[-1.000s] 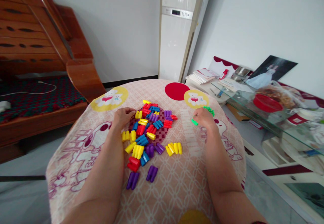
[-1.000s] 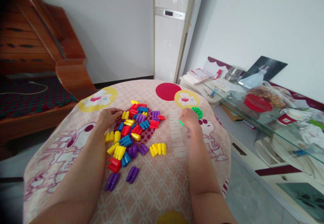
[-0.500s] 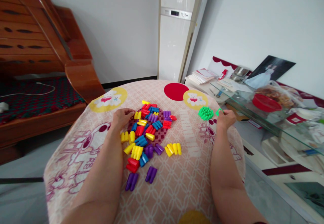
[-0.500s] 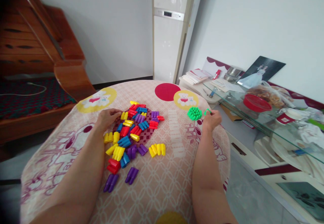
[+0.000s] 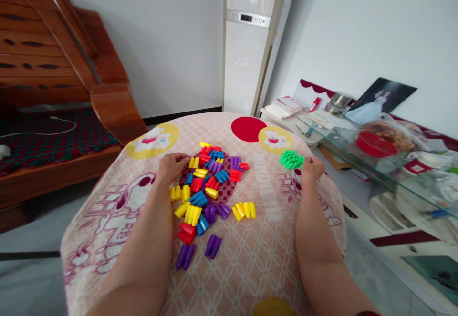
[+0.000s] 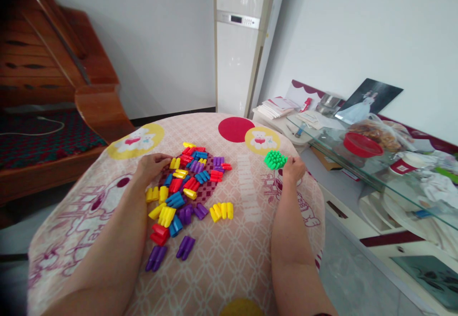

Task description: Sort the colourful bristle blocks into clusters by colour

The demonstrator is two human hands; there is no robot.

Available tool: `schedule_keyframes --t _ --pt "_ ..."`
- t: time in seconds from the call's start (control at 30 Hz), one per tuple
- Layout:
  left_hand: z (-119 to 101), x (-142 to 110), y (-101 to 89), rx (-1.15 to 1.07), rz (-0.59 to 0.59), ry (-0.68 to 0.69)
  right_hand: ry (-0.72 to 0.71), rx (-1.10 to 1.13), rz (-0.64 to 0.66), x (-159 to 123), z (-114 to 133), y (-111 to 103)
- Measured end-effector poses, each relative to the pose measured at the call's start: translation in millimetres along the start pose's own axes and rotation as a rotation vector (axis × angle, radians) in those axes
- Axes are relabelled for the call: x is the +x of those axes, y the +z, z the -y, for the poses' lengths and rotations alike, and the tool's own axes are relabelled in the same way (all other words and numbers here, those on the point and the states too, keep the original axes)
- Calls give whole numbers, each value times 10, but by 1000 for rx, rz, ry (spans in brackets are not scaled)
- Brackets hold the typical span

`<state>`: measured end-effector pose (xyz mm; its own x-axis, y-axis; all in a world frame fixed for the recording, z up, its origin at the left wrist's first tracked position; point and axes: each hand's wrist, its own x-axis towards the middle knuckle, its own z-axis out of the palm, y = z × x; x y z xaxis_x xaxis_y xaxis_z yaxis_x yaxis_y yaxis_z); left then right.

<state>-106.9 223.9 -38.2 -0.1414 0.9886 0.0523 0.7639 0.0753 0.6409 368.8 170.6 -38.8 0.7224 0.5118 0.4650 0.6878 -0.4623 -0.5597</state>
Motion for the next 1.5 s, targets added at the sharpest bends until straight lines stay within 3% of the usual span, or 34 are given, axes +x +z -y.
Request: schedule_keyframes --t 0.17,0.3,0.4,0.47,0.57,0.77,0.87,0.93,1.07,1.2,1.33,1.5 --pt "42 15 27 -47 12 -2 2 -43 35 -24 21 -51" --pt "66 14 54 -112 14 -12 17 19 -92 -33 83 -118" --pt "63 3 67 -167 24 -19 -82 132 -187 -65 267 -179" --pt "60 -2 73 -187 14 -16 -202 231 -165 -146 473 -195" --pt "65 -3 83 -196 -7 -8 -408 366 32 -409 828 -141" --pt "67 -9 89 -215 6 -16 -756 481 624 -1157 1253 93" --pt "34 -29 71 -185 -5 -22 -815 557 827 -1332 1301 104" --pt "11 -40 58 -165 -4 -25 -759 606 896 -1339 1299 81" --pt "-2 -41 53 -147 0 -17 -666 624 791 -1252 1249 108" --pt "11 -20 68 -88 -11 -5 -781 595 707 -1259 1211 304" --pt "22 -7 81 -27 -17 3 -845 516 712 -1346 1252 523" --pt "17 -7 83 -3 -22 -3 -998 464 766 -1341 1326 537"
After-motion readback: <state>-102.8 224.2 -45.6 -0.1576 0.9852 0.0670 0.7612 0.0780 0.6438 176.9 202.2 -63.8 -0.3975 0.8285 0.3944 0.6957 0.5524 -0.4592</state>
